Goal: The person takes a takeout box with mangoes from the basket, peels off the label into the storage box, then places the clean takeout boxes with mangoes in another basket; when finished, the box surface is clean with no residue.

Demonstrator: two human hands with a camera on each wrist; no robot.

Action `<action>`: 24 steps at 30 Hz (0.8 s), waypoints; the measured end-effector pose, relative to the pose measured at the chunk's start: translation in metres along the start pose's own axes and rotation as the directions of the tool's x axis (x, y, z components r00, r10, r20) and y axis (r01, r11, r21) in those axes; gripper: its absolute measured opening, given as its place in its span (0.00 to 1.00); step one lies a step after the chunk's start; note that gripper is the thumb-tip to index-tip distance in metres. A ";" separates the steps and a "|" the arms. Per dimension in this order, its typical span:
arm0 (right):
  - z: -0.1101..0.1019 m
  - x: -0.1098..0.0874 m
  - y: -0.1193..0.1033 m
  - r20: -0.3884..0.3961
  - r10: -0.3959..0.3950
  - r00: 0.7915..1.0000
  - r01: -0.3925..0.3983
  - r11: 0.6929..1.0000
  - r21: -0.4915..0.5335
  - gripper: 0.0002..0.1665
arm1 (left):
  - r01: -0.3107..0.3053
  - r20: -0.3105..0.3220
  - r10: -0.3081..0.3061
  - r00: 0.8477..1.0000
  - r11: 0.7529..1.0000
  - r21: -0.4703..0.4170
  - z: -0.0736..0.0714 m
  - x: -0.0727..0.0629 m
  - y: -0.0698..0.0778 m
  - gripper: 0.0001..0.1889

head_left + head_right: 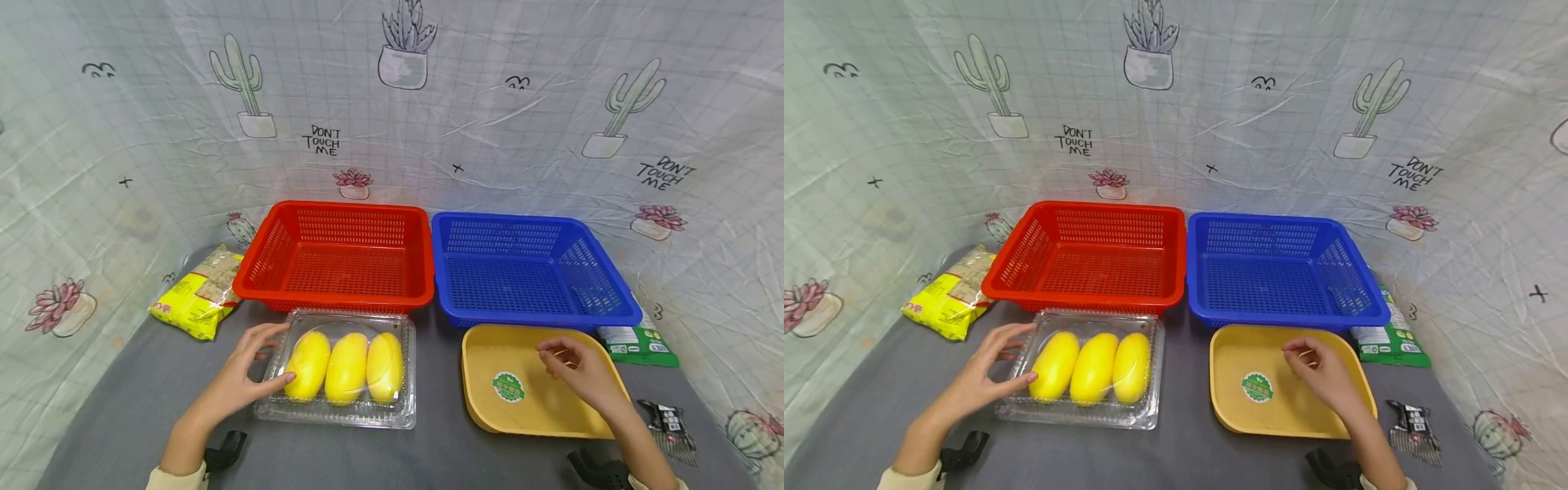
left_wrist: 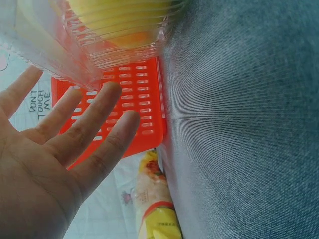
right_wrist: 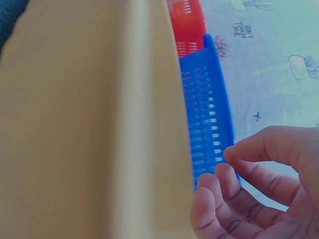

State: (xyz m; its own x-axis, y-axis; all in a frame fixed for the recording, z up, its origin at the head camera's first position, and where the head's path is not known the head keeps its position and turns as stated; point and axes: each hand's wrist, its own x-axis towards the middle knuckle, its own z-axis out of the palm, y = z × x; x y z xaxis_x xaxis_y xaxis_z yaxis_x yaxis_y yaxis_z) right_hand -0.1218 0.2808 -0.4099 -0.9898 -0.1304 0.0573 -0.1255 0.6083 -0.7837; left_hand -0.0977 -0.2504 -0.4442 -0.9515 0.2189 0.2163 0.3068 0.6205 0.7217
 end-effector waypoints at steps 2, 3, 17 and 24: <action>-0.006 0.001 -0.003 -0.002 -0.009 1.000 0.009 1.000 -0.024 0.12 | 0.006 0.007 -0.006 1.000 1.000 -0.001 0.000 0.000 0.000 0.43; -0.009 0.002 -0.004 -0.005 -0.021 1.000 0.020 0.999 -0.037 0.12 | 0.012 0.013 -0.012 1.000 1.000 -0.005 0.000 0.000 0.000 0.45; -0.048 0.023 0.004 -0.014 0.007 1.000 -0.007 1.000 -0.013 0.20 | 0.067 0.104 -0.059 0.993 0.995 -0.074 -0.002 0.000 -0.004 0.36; -0.057 0.027 0.015 0.018 0.124 0.992 -0.124 0.992 0.001 0.30 | 0.062 0.117 -0.046 0.992 0.988 -0.140 -0.002 0.003 -0.007 0.35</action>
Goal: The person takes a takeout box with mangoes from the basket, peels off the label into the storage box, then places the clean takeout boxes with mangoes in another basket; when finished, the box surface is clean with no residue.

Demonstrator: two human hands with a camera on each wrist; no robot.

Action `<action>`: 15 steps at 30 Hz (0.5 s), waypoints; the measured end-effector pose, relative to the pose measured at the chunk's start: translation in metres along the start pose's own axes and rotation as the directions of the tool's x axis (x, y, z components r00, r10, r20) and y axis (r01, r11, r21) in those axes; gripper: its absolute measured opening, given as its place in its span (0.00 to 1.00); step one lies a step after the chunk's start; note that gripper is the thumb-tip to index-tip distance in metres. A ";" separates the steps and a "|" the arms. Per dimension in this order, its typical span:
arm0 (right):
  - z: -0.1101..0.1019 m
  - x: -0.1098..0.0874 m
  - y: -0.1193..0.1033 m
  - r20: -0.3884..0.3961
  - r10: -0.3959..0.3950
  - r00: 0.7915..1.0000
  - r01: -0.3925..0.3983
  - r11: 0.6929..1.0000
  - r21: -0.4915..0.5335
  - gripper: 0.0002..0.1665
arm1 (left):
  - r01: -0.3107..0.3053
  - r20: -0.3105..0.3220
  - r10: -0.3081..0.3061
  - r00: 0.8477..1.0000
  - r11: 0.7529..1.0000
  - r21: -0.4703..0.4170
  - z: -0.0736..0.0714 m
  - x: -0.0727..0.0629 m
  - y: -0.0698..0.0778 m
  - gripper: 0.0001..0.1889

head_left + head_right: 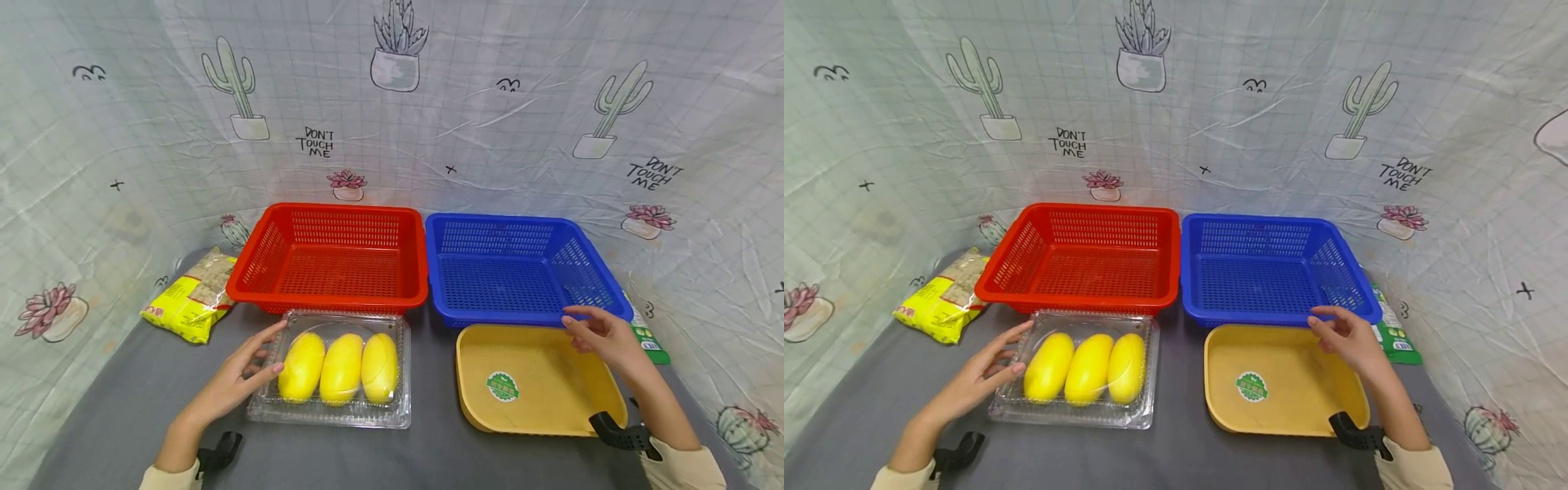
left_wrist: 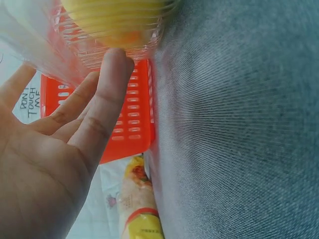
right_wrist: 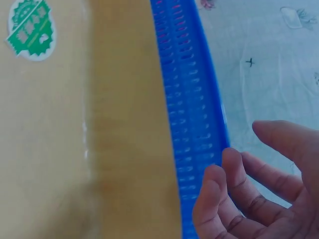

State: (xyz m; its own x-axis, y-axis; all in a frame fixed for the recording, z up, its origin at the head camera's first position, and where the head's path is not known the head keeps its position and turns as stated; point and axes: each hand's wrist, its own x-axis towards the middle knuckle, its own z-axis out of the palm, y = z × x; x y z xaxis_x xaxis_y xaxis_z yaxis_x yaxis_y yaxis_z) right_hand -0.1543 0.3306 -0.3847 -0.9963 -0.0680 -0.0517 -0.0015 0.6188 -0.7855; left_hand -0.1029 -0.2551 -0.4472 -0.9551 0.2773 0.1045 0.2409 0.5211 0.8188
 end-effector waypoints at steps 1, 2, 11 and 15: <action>0.000 0.000 0.002 0.002 0.010 1.000 -0.010 1.000 0.005 0.31 | 0.003 0.004 -0.003 1.000 1.000 -0.009 0.000 0.000 0.000 0.35; 0.000 0.001 0.003 0.006 0.016 1.000 -0.016 1.000 0.007 0.32 | 0.007 0.008 -0.007 1.000 1.000 -0.020 0.000 0.001 -0.001 0.35; -0.004 0.005 0.014 0.011 0.021 1.000 -0.022 0.997 0.068 0.32 | 0.018 0.029 -0.013 0.999 0.988 -0.151 0.001 0.002 -0.003 0.36; -0.005 0.006 0.017 0.003 0.017 1.000 -0.017 0.995 0.094 0.31 | -0.012 0.034 0.020 0.999 0.973 -0.228 0.001 0.000 -0.005 0.36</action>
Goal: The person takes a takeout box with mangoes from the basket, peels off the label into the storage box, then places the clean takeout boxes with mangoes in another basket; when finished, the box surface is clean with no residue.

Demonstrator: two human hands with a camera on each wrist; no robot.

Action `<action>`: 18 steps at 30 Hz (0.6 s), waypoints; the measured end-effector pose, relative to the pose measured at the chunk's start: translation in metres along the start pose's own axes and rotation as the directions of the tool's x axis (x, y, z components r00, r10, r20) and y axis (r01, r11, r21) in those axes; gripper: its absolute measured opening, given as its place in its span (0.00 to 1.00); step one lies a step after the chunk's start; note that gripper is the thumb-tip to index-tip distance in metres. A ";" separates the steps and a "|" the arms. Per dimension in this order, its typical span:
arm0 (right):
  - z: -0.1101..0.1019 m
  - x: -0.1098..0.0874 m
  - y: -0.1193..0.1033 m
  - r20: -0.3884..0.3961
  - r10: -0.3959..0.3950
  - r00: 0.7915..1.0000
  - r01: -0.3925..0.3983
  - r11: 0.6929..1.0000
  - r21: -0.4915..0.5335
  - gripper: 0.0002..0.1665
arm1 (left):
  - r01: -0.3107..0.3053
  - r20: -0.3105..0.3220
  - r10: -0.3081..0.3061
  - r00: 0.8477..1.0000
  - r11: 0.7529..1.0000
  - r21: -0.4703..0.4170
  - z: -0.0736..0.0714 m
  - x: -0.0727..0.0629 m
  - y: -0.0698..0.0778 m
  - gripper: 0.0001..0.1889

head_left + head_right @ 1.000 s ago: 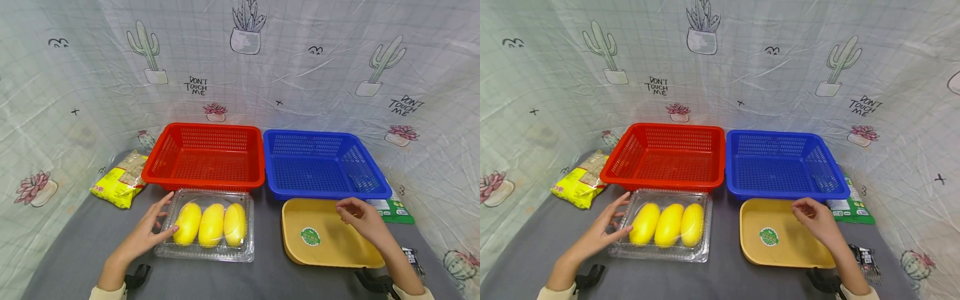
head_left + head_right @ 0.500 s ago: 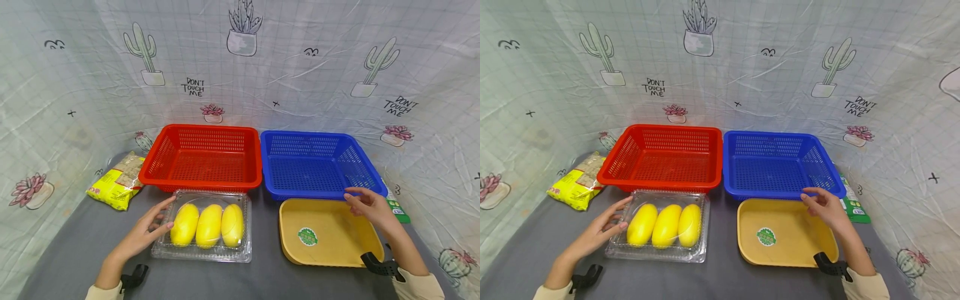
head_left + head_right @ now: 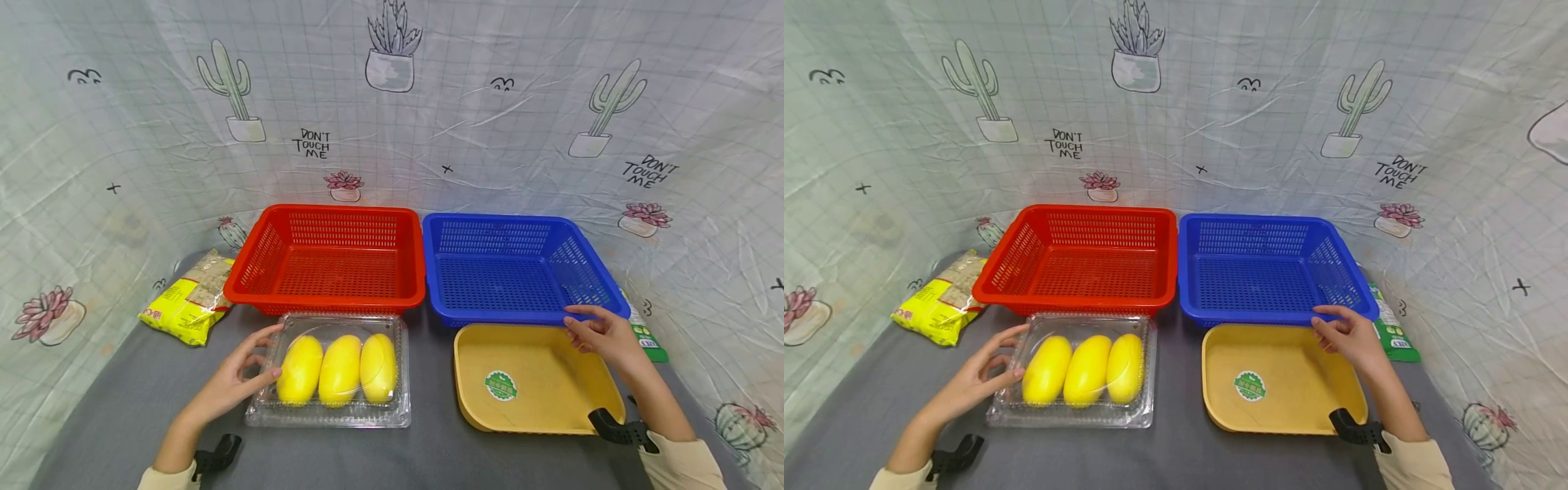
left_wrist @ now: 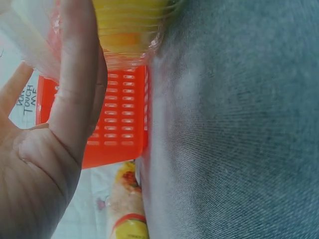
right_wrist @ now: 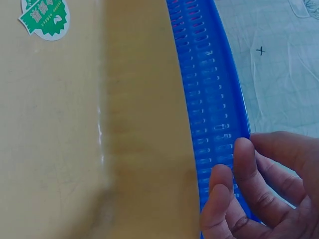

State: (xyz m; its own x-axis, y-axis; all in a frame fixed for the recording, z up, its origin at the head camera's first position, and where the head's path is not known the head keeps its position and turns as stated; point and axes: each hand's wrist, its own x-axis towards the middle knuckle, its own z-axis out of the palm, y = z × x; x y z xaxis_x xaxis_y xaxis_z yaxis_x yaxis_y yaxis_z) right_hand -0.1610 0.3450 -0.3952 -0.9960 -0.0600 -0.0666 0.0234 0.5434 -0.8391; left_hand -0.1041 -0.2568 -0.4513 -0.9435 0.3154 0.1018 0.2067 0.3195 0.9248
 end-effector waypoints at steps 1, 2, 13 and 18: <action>0.000 0.000 0.000 -0.002 0.000 1.000 0.000 1.000 0.003 0.31 | -0.011 0.002 0.011 1.000 1.000 -0.017 0.000 0.000 0.000 0.35; 0.000 0.000 0.001 -0.006 0.004 1.000 -0.004 1.000 0.007 0.30 | -0.022 0.004 0.022 1.000 0.999 -0.032 0.000 -0.001 0.000 0.35; 0.000 0.002 0.003 -0.018 0.012 1.000 -0.012 1.000 0.006 0.31 | -0.064 -0.002 0.064 0.998 0.993 -0.100 0.003 -0.004 0.002 0.34; 0.000 0.001 0.005 -0.026 0.013 1.000 -0.012 0.999 0.031 0.29 | -0.099 0.017 0.103 0.995 0.984 -0.150 0.004 -0.005 0.002 0.34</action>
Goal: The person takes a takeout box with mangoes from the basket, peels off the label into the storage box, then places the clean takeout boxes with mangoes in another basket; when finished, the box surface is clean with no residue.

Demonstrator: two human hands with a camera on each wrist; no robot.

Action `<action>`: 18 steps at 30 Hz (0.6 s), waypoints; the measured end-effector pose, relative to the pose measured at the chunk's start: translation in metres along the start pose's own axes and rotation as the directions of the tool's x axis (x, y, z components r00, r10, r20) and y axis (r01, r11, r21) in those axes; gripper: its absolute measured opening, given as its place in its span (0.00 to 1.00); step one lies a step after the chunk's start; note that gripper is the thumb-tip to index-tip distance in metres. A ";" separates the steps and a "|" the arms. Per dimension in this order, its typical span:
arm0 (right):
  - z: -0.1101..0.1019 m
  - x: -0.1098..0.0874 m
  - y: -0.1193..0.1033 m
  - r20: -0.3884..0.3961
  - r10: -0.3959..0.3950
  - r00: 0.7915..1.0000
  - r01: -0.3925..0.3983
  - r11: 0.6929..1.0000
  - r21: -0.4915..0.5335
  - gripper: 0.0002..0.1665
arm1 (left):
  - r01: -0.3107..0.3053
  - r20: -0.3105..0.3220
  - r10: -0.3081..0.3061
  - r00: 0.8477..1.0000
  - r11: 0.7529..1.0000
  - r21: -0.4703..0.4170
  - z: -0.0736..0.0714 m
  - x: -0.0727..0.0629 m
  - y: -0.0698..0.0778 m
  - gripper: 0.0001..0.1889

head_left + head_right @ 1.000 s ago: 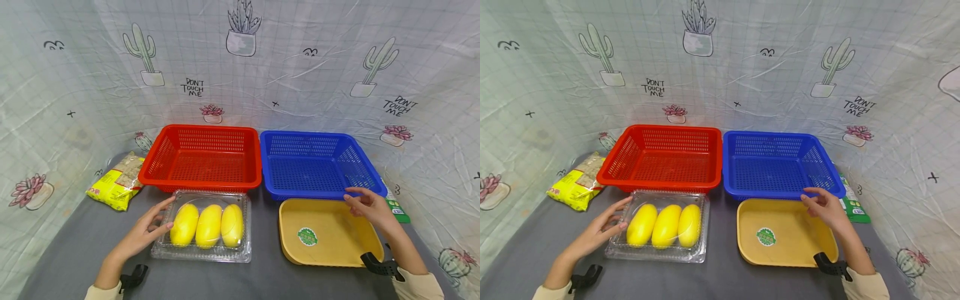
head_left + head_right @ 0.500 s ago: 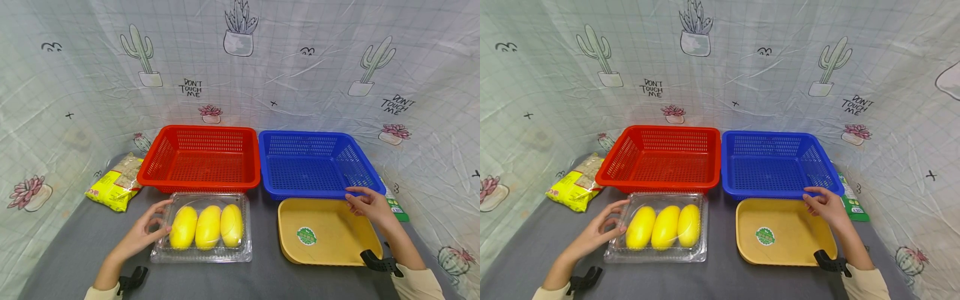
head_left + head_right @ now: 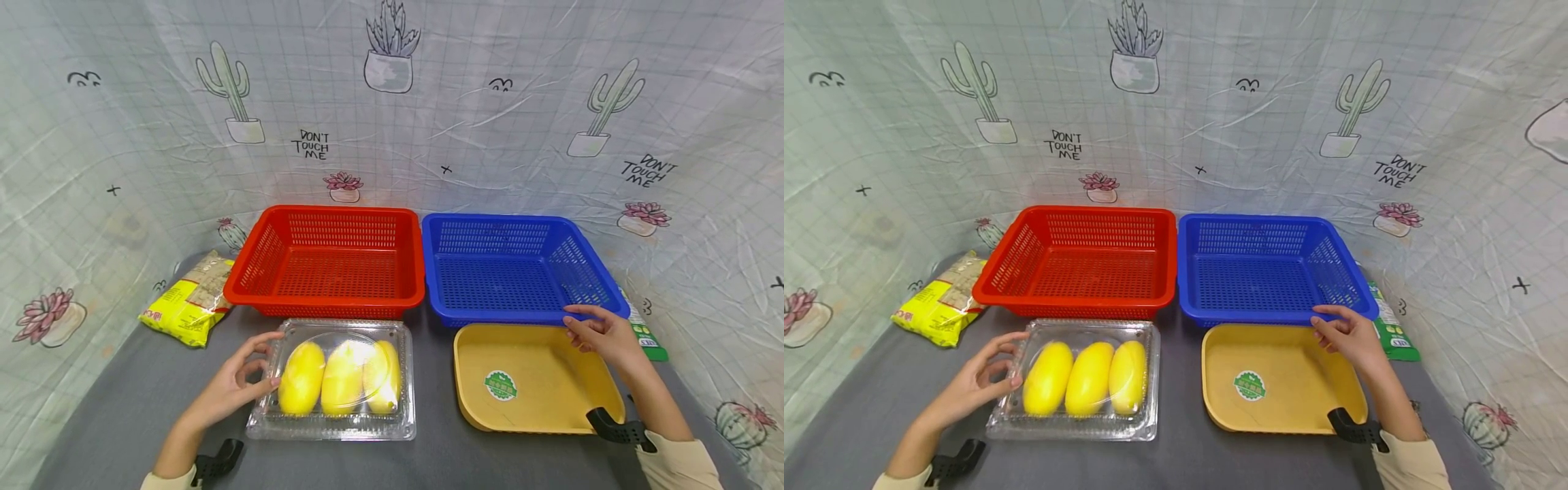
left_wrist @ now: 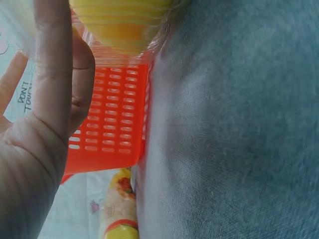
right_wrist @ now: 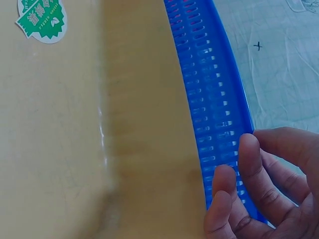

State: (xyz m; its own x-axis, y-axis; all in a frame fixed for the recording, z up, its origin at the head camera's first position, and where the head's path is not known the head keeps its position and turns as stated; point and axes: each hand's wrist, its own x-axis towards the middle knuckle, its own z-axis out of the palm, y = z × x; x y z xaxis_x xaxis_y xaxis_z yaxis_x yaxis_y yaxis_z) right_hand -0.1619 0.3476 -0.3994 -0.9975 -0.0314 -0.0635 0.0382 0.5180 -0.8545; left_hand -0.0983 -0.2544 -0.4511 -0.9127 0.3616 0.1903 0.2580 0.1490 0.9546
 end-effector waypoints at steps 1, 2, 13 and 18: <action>0.000 0.000 0.000 -0.002 0.001 1.000 -0.001 1.000 0.007 0.29 | -0.012 0.004 0.012 1.000 1.000 -0.004 0.000 0.000 -0.001 0.34; 0.000 -0.001 0.001 -0.004 0.002 1.000 -0.002 1.000 0.014 0.29 | -0.025 0.007 0.025 1.000 1.000 -0.006 0.000 0.000 -0.001 0.34; -0.001 -0.003 0.003 -0.005 -0.013 1.000 0.013 0.999 0.042 0.26 | -0.106 -0.003 0.106 0.994 0.994 0.007 0.005 0.002 0.004 0.33; 0.002 0.000 0.003 -0.003 -0.021 1.000 0.021 0.996 0.091 0.16 | -0.130 -0.011 0.131 0.991 0.991 0.030 0.006 0.001 0.010 0.33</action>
State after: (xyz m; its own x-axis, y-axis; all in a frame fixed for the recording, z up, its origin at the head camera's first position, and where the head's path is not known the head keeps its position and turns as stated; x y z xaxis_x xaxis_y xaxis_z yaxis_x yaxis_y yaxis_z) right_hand -0.1617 0.3469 -0.4030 -0.9983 -0.0396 -0.0439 0.0222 0.4373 -0.8990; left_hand -0.0946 -0.2477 -0.4429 -0.8747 0.3675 0.3160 0.3843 0.1284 0.9142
